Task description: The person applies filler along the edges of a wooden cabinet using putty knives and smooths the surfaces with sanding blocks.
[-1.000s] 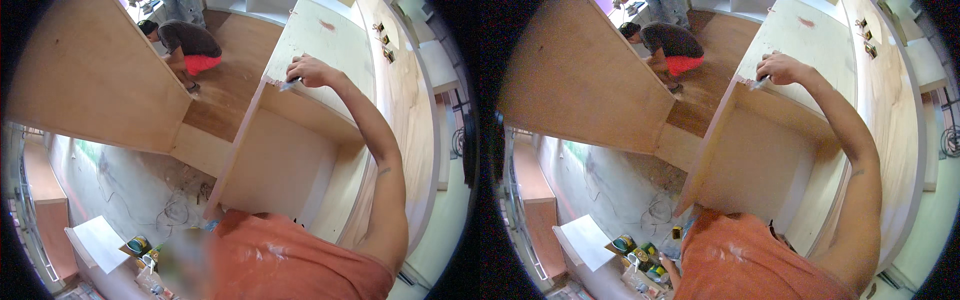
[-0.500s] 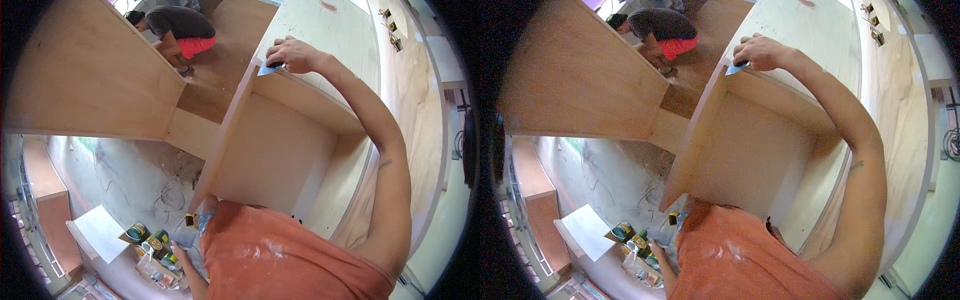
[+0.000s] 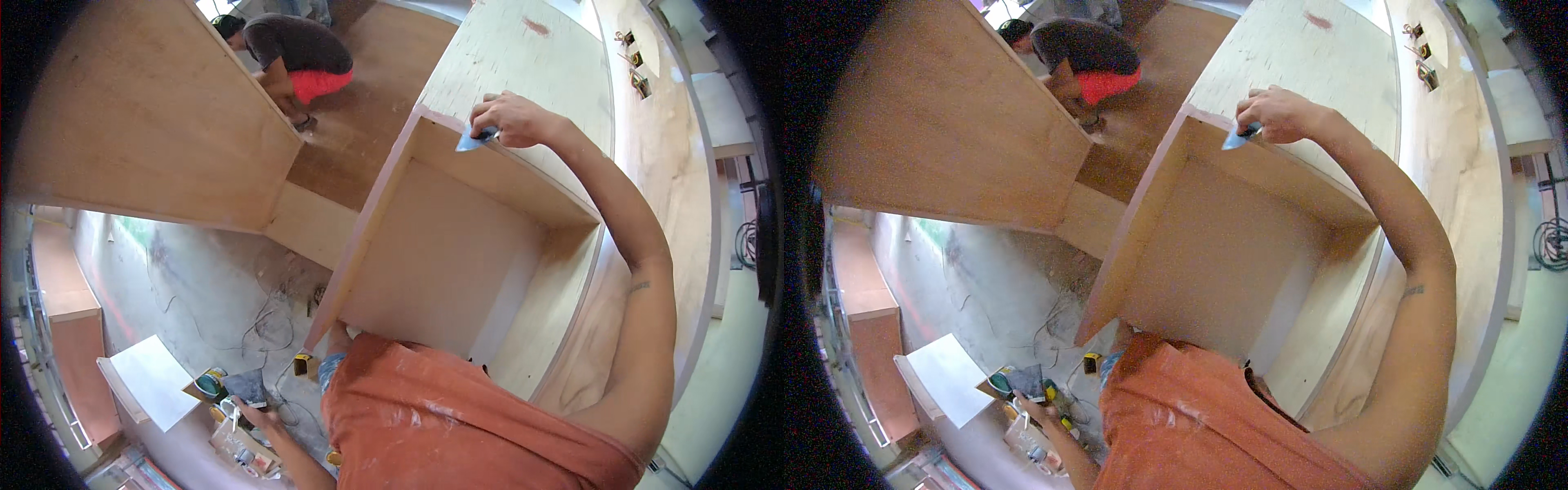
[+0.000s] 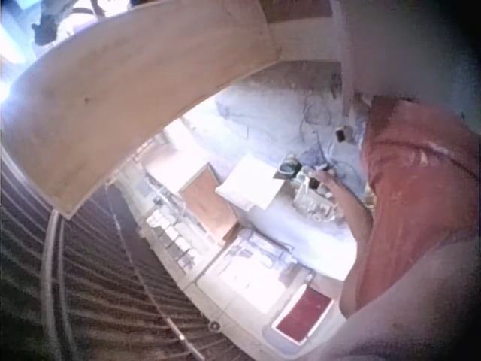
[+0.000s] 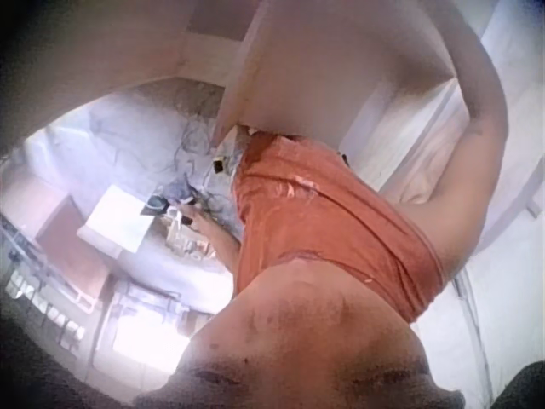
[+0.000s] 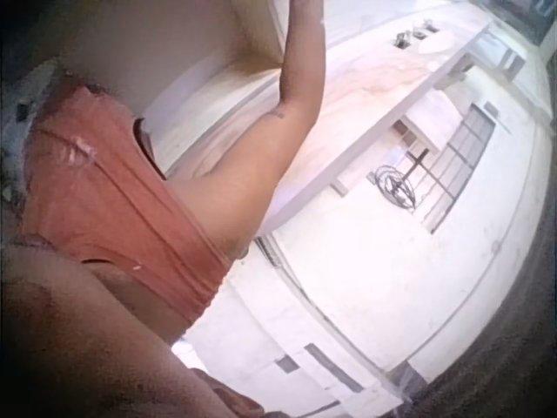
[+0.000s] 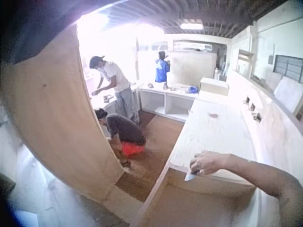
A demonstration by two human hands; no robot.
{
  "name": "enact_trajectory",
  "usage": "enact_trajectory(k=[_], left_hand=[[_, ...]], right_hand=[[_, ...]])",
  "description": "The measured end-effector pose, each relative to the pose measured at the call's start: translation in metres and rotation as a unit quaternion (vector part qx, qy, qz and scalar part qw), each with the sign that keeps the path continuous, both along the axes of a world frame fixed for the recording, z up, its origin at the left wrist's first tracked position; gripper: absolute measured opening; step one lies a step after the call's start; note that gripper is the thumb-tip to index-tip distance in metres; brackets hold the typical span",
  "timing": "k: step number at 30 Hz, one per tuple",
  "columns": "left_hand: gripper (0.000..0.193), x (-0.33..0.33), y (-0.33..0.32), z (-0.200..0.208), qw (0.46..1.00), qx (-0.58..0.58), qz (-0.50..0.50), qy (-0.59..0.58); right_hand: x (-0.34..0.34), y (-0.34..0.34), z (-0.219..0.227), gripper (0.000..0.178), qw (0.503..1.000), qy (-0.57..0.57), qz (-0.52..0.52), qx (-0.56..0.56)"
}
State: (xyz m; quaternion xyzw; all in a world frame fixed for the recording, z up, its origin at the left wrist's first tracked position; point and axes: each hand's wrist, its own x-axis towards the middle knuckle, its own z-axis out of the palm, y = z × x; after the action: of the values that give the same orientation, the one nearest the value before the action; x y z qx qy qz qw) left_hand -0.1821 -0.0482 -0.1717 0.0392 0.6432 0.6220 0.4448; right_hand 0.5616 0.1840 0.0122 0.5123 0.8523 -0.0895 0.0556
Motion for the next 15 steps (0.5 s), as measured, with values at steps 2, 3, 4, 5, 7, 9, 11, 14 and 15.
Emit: enact_trajectory(k=[2, 3, 4, 5, 7, 9, 11, 14, 15], left_hand=[[0.053, 0.003, -0.004, -0.004, 1.000, -0.002, -0.012, -0.012], [0.054, 0.026, 0.003, 0.007, 1.000, -0.009, 0.012, 0.008], [0.055, 0.042, 0.004, 0.013, 0.999, -0.019, 0.040, 0.029], [0.055, 0.046, 0.005, 0.011, 1.000, -0.004, 0.023, 0.005], [0.056, 0.037, -0.008, -0.010, 0.999, 0.015, -0.025, -0.036], [0.056, 0.037, -0.014, -0.014, 0.995, -0.016, -0.060, -0.079], [0.056, 0.047, -0.012, -0.005, 0.995, -0.008, -0.070, -0.066], [0.056, 0.055, -0.008, 0.014, 0.997, -0.039, -0.058, 0.014], [0.056, 0.056, -0.007, 0.018, 0.993, -0.073, -0.039, 0.083]], right_hand=[[-0.003, 0.003, 0.014, 0.038, 0.985, -0.141, -0.013, -0.095], [-0.002, 0.005, 0.013, 0.039, 0.981, -0.166, -0.018, -0.101], [0.000, 0.006, 0.011, 0.039, 0.981, -0.170, -0.018, -0.096], [0.001, 0.007, 0.007, 0.039, 0.994, -0.100, -0.001, -0.032], [-0.005, 0.011, 0.002, 0.043, 0.998, -0.004, 0.033, 0.050], [-0.010, 0.019, -0.007, 0.044, 0.996, 0.005, 0.052, 0.073], [-0.010, 0.029, -0.017, 0.039, 0.988, 0.012, 0.083, 0.128], [-0.012, 0.038, -0.023, 0.039, 0.986, 0.021, 0.080, 0.142], [-0.013, 0.041, -0.023, 0.040, 0.987, 0.026, 0.085, 0.130]])
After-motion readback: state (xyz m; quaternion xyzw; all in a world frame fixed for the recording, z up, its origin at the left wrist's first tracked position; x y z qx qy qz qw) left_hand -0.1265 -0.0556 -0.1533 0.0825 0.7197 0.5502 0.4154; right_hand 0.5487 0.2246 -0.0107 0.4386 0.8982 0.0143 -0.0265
